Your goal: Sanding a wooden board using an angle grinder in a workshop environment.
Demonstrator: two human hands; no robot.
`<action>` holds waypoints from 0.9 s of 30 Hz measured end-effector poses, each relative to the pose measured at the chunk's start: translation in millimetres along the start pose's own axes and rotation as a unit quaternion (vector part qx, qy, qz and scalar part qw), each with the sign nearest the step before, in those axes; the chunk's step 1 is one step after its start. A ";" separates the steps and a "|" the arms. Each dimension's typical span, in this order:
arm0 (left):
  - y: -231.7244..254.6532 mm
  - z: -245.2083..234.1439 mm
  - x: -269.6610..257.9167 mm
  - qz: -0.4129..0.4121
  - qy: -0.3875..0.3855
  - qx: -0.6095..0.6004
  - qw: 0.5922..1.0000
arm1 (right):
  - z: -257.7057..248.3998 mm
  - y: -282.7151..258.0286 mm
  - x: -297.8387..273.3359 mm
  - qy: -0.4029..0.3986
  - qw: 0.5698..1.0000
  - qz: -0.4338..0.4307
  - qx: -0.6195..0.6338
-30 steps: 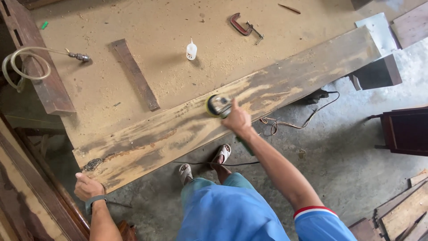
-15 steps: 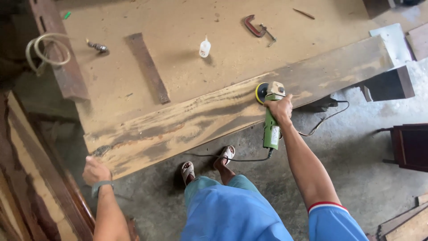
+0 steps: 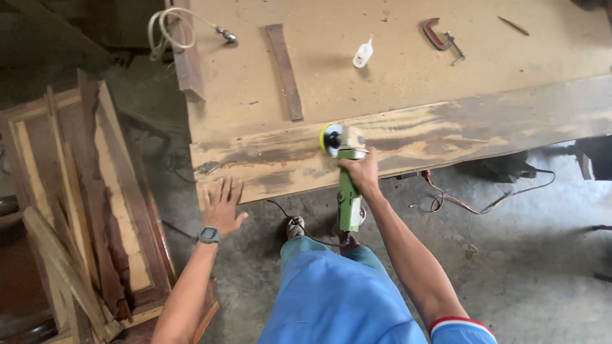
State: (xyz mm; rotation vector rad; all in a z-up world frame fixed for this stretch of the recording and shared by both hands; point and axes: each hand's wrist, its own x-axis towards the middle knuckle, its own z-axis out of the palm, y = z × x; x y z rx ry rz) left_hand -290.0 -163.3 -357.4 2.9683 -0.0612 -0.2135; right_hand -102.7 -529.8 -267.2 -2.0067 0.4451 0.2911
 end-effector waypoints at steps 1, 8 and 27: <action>-3.5 6.7 -0.9 0.019 0.014 0.066 0.998 | -0.4 0.7 -8.7 0.040 0.994 0.005 0.106; -43.4 31.9 31.1 0.094 -0.024 0.117 0.988 | -59.8 45.1 -19.1 0.170 0.913 0.077 0.364; -88.6 66.0 57.1 -0.440 0.213 -0.319 0.812 | 28.2 -9.8 -26.4 -0.117 0.929 -0.004 -0.351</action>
